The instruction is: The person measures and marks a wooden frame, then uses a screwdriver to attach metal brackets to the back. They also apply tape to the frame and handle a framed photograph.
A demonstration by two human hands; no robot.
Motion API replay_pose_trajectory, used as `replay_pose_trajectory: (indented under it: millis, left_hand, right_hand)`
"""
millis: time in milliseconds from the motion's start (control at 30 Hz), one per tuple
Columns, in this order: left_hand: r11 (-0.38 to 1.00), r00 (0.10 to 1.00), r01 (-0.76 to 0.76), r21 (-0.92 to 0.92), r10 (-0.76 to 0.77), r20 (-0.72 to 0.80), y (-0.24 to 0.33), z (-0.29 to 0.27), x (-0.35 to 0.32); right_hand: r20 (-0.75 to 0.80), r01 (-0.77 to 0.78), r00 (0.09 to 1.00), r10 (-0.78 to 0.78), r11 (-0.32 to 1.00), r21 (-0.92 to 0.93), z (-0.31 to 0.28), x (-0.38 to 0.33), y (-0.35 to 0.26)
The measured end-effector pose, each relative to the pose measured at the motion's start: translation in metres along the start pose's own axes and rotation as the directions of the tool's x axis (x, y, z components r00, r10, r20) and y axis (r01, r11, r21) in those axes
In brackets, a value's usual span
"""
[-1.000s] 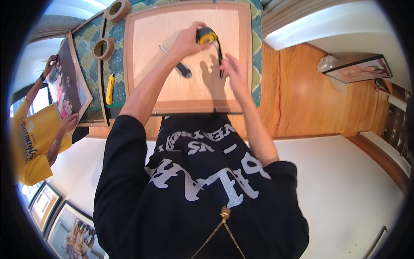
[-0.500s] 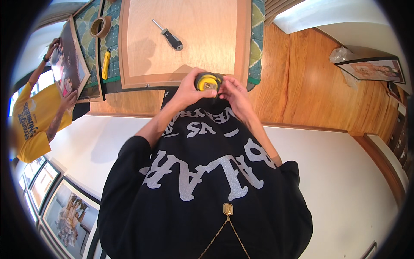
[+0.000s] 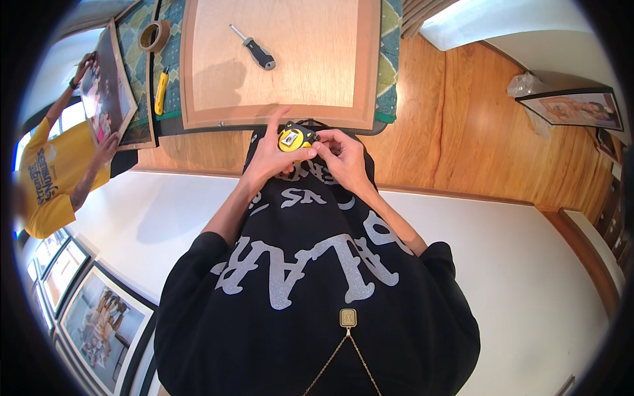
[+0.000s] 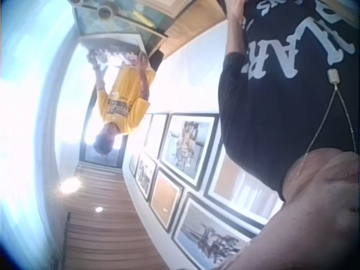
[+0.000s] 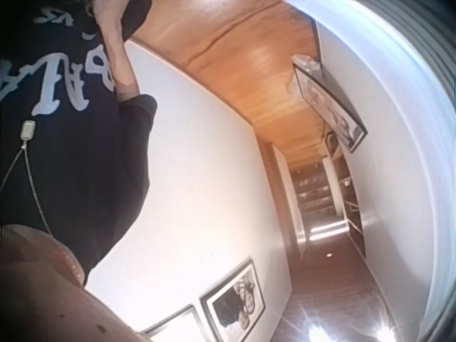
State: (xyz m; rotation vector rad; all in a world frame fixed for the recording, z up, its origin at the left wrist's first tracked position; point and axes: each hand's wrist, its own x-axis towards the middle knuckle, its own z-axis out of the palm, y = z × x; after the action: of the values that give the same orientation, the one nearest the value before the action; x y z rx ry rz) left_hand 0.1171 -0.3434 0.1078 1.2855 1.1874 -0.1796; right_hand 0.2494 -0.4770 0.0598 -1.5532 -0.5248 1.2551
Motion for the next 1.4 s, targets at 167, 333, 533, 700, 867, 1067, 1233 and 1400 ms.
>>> replay_pose_trajectory:
  millis: [167,333,533,700,867,1067,1233,1400]
  left_hand:
    - [0.86,0.957,0.037,0.51,0.117,-0.266,-0.005,-0.028,0.035]
    - [0.578,0.894,0.33,0.746,0.061,-0.444,-0.028,-0.1,0.068]
    - [0.488,0.935,0.319,0.813,-0.021,-0.355,-0.011,-0.099,0.068]
    - [0.382,0.896,0.258,0.888,0.249,-0.367,-0.018,-0.083,0.057]
    - [0.362,0.856,-0.046,0.931,0.494,-0.15,-0.041,-0.081,0.064]
    - [0.321,0.862,-0.008,0.947,0.482,-0.156,-0.037,-0.069,0.064]
    - [0.397,0.82,-0.133,0.908,0.559,-0.124,-0.031,-0.074,0.052]
    - [0.654,0.698,-0.315,0.688,0.651,-0.299,-0.002,-0.029,0.033]
  right_hand:
    - [-0.193,0.127,0.972,-0.138,0.99,-0.069,-0.026,0.019,0.042]
    - [-0.523,-0.052,0.843,-0.129,0.947,-0.318,-0.095,0.032,0.069]
    - [-0.476,-0.093,0.872,-0.115,0.915,-0.392,-0.074,0.023,0.048]
    - [-0.492,-0.055,0.855,-0.163,0.915,-0.399,-0.069,0.024,0.052]
    - [-0.533,-0.031,0.816,-0.224,0.904,-0.427,-0.061,0.022,0.055]
    - [-0.559,-0.052,0.805,-0.201,0.914,-0.403,-0.059,0.022,0.056]
    - [-0.568,-0.051,0.804,-0.174,0.933,-0.357,-0.059,0.024,0.055]
    - [-0.268,0.274,0.875,-0.404,0.868,-0.414,-0.015,0.026,-0.018]
